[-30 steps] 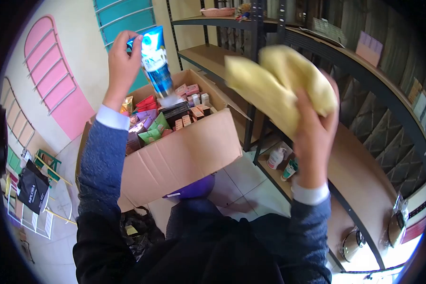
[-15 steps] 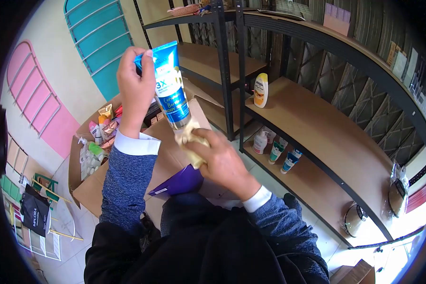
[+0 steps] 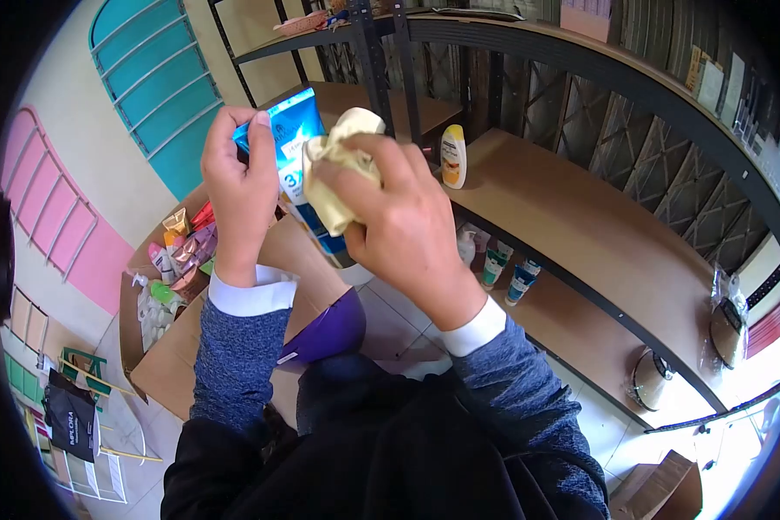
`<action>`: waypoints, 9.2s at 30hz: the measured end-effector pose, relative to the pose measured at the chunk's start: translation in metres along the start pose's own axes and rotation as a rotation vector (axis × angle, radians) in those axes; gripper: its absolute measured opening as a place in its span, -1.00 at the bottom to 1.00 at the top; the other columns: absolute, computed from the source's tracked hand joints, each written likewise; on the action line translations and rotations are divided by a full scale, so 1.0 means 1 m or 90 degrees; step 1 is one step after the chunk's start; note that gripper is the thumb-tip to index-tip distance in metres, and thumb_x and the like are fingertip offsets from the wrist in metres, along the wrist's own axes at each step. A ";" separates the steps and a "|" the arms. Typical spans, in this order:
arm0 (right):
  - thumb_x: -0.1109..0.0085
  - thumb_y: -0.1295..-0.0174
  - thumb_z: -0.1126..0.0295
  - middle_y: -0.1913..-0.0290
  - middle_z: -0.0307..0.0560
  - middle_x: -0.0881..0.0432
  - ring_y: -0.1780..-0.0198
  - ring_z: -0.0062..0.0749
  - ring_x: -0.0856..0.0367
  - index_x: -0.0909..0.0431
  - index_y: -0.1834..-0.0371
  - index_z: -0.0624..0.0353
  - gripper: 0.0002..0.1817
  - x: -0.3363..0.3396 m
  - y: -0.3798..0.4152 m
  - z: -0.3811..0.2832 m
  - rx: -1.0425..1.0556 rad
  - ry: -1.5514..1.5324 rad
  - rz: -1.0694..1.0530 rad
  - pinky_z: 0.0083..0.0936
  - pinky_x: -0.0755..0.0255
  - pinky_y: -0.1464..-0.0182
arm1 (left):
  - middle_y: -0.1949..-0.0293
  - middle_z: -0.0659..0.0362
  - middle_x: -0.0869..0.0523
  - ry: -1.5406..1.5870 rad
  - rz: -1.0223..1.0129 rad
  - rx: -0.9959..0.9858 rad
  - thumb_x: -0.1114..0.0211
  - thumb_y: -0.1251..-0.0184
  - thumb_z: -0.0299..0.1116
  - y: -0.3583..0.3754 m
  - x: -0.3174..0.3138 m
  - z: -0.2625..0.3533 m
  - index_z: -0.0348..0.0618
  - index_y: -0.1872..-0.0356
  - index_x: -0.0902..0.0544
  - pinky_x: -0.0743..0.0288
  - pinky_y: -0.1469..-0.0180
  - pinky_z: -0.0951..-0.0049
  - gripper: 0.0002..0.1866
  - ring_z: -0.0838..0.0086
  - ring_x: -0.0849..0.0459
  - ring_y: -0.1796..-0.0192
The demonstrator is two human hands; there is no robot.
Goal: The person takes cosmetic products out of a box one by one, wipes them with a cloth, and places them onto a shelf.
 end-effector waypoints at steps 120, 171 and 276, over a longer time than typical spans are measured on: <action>-0.20 0.28 0.53 0.15 -0.19 -0.47 0.17 -0.24 -0.42 -0.66 0.13 -0.15 -0.49 -0.009 0.083 0.026 -0.091 0.097 -0.066 -0.40 -0.40 0.22 | -0.05 0.03 -0.54 0.698 -0.161 0.527 0.26 -0.37 0.24 0.186 -0.073 -0.045 -0.23 -0.18 -0.33 -0.43 -0.11 0.30 -0.29 0.33 -0.56 -0.06; -0.38 0.08 0.08 0.20 -0.03 -0.54 0.18 -0.13 -0.55 -0.60 0.22 0.15 -0.56 -0.020 0.211 0.102 -0.538 -0.133 -0.109 -0.32 -0.42 0.10 | 0.20 0.22 -0.51 0.467 0.036 0.641 -0.41 0.00 -0.53 0.236 -0.115 -0.074 -0.22 0.00 -0.37 -0.45 0.21 0.55 -0.48 0.58 -0.53 0.24; 0.04 -0.33 0.10 -0.11 0.01 -0.45 -0.10 -0.26 -0.50 -0.28 -0.20 0.22 -0.50 -0.028 0.106 0.111 -0.597 -0.774 -0.030 -0.33 -0.41 -0.15 | 0.36 -0.06 -0.56 -0.365 -0.048 0.024 0.09 -0.30 -0.45 -0.071 0.227 -0.191 -0.30 0.31 -0.46 -0.44 0.21 0.22 -0.83 0.12 -0.56 0.31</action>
Point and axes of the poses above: each hand's wrist, its own y-axis away from the middle knuckle, its own x-axis out of the back of the hand, z = x × y, the point moved 6 cm from there along -y, towards the middle knuckle
